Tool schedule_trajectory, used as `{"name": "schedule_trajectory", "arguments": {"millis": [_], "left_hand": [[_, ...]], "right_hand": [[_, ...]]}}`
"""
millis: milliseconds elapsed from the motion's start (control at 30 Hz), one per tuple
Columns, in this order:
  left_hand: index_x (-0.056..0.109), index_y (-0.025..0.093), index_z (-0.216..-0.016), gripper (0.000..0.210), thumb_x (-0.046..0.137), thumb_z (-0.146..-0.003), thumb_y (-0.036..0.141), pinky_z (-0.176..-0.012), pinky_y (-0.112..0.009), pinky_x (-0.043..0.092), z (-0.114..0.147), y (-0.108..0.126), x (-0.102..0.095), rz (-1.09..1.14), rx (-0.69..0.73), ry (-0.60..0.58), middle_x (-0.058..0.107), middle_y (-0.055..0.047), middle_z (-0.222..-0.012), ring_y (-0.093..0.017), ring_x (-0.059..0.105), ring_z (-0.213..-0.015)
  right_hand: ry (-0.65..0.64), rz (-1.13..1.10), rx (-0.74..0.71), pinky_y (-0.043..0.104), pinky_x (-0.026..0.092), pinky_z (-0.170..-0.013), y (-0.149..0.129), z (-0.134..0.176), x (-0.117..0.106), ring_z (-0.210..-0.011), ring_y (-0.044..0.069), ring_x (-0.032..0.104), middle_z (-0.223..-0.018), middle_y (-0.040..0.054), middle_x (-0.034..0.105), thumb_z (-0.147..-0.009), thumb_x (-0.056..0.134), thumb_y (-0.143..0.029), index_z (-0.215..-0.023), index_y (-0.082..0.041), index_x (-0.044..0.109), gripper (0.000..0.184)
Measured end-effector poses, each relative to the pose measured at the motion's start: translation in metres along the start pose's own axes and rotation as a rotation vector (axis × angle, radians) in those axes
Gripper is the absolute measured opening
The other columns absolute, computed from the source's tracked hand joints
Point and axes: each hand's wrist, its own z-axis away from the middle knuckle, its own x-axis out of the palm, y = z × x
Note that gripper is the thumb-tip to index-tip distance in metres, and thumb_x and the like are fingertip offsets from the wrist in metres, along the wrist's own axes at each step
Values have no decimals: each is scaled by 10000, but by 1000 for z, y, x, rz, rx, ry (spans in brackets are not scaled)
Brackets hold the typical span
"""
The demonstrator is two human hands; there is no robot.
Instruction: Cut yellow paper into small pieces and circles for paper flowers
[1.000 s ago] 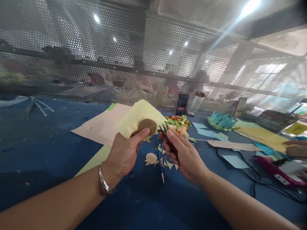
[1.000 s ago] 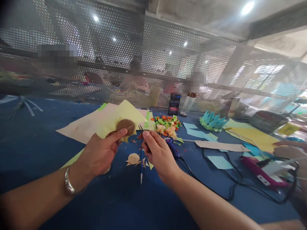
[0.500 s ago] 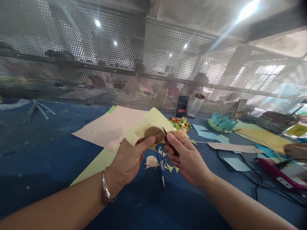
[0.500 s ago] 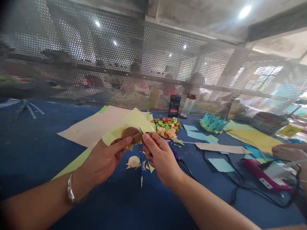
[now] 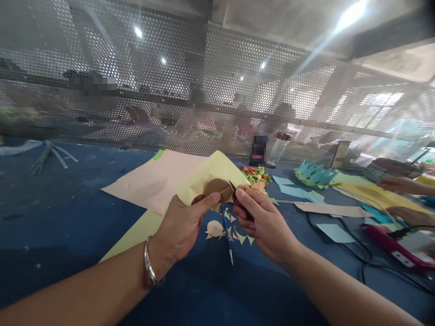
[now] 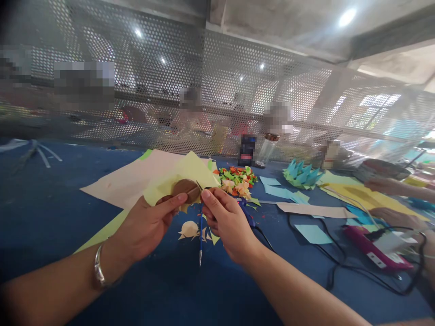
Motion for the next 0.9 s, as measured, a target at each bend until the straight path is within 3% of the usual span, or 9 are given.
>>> {"name": "schedule_trajectory", "arguments": {"millis": [400, 900], "left_hand": [[766, 225, -1001, 309, 828, -700, 190, -994, -354, 520, 1, 5, 3, -60, 5, -13, 779, -48, -1082, -227, 711, -1047], [734, 266, -1086, 315, 781, -782, 198, -1047, -363, 501, -5, 0, -9, -170, 71, -87, 737, -32, -1201, -222, 668, -1143]], "right_hand": [[23, 38, -38, 202, 107, -414, 1, -1, -1, -485, 55, 178, -597, -90, 304, -878, 659, -537, -800, -214, 470, 383], [66, 99, -52, 193, 126, -397, 2, -2, -2, -482, 51, 196, -586, -85, 302, -853, 678, -552, -775, -196, 520, 397]]}}
